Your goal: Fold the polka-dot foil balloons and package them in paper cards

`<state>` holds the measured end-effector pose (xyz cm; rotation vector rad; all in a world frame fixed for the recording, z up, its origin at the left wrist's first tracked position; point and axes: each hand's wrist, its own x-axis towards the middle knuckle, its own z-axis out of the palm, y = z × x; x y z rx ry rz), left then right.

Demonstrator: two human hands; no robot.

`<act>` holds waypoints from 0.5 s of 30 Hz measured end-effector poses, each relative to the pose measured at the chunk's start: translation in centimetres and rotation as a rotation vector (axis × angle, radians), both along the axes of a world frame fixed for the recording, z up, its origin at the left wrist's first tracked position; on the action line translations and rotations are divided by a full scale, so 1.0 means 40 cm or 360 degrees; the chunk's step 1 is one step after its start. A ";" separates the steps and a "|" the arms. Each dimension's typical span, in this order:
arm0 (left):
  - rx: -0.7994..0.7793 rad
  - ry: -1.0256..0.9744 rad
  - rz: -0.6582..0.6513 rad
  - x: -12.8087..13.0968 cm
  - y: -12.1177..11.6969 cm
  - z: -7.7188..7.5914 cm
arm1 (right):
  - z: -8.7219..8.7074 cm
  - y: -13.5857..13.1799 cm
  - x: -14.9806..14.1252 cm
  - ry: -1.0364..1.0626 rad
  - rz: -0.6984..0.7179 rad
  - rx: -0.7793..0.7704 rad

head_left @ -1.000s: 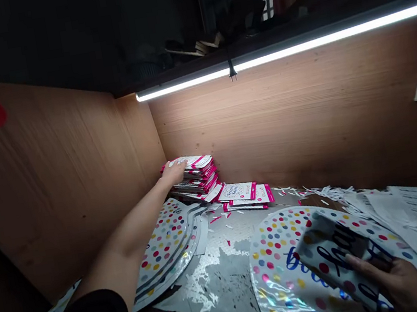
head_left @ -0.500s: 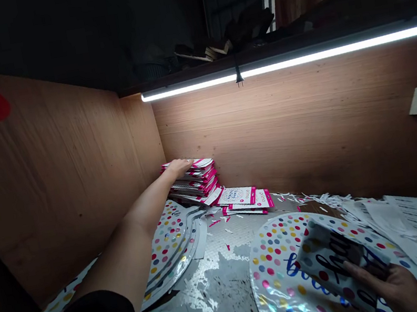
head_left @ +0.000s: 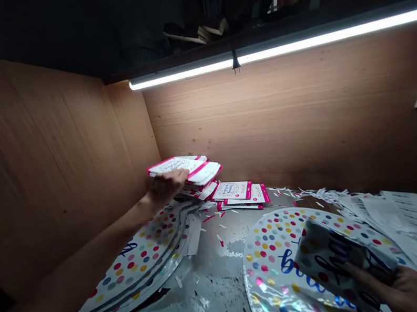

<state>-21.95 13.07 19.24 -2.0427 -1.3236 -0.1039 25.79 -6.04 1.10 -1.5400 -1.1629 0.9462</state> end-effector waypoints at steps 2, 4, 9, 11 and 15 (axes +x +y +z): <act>0.0008 0.0044 -0.0147 0.001 -0.100 -0.093 | 0.007 -0.006 -0.007 -0.0008 0.0047 0.0024; -0.0114 0.0097 -0.0256 0.018 -0.169 -0.192 | 0.015 -0.017 -0.027 -0.0007 0.0052 0.0080; -0.0405 0.0205 -0.0137 0.084 -0.175 -0.342 | 0.030 -0.049 -0.077 -0.0026 0.0038 0.0080; -0.0446 0.0187 -0.0169 0.092 -0.143 -0.343 | 0.036 -0.056 -0.078 -0.0073 0.0034 0.0077; -0.0584 0.0122 -0.0286 0.071 -0.110 -0.301 | 0.051 -0.060 -0.064 -0.0125 0.0046 0.0076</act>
